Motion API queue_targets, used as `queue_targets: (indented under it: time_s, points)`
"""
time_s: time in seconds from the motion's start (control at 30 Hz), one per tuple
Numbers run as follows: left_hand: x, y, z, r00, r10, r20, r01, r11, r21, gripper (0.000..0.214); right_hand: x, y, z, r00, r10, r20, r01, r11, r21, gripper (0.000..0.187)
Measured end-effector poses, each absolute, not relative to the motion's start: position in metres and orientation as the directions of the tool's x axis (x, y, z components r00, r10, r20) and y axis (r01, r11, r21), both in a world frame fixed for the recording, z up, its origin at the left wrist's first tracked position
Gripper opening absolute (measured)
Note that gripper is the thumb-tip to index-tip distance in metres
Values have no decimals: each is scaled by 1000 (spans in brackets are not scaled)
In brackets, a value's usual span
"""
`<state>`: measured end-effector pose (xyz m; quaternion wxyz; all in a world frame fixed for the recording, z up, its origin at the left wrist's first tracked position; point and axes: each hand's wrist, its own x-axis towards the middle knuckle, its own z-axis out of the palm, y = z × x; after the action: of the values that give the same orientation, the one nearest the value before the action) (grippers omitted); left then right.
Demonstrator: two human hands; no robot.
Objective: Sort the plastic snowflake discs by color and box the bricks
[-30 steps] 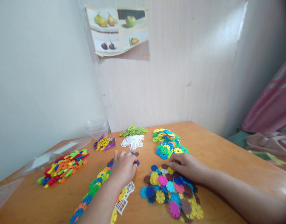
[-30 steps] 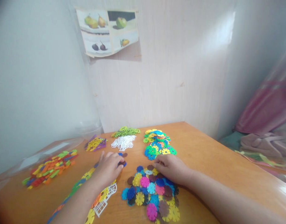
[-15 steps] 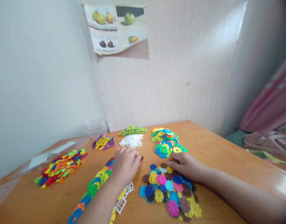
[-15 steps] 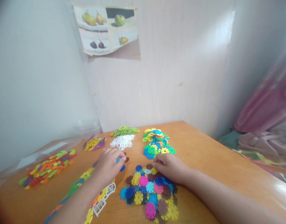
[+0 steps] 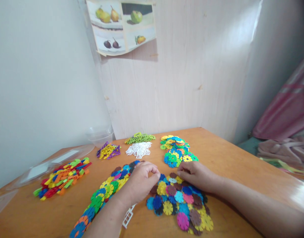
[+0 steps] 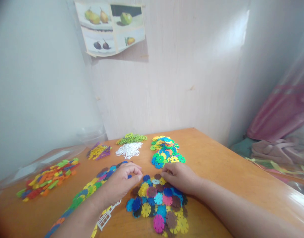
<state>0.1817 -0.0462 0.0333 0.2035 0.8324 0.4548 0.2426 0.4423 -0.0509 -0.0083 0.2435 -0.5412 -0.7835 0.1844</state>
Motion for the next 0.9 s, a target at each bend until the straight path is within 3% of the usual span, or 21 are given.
queue_targets:
  time_s: [0.13, 0.27, 0.5, 0.9]
  points:
    - [157, -30, 35, 326, 901, 287, 837, -416, 356, 15, 443, -51, -8, -297, 940, 166, 760, 338, -555, 22]
    - [143, -23, 30, 294, 923, 248, 910, -350, 224, 13, 443, -49, -9, -303, 939, 161, 757, 340, -558, 23]
    - [143, -27, 22, 358, 918, 173, 908, -386, 165, 13, 443, -51, -8, -305, 938, 164, 761, 343, -551, 22]
    - [146, -18, 17, 333, 924, 185, 901, -370, 225, 11, 443, -51, -9, -307, 936, 175, 755, 351, -554, 21]
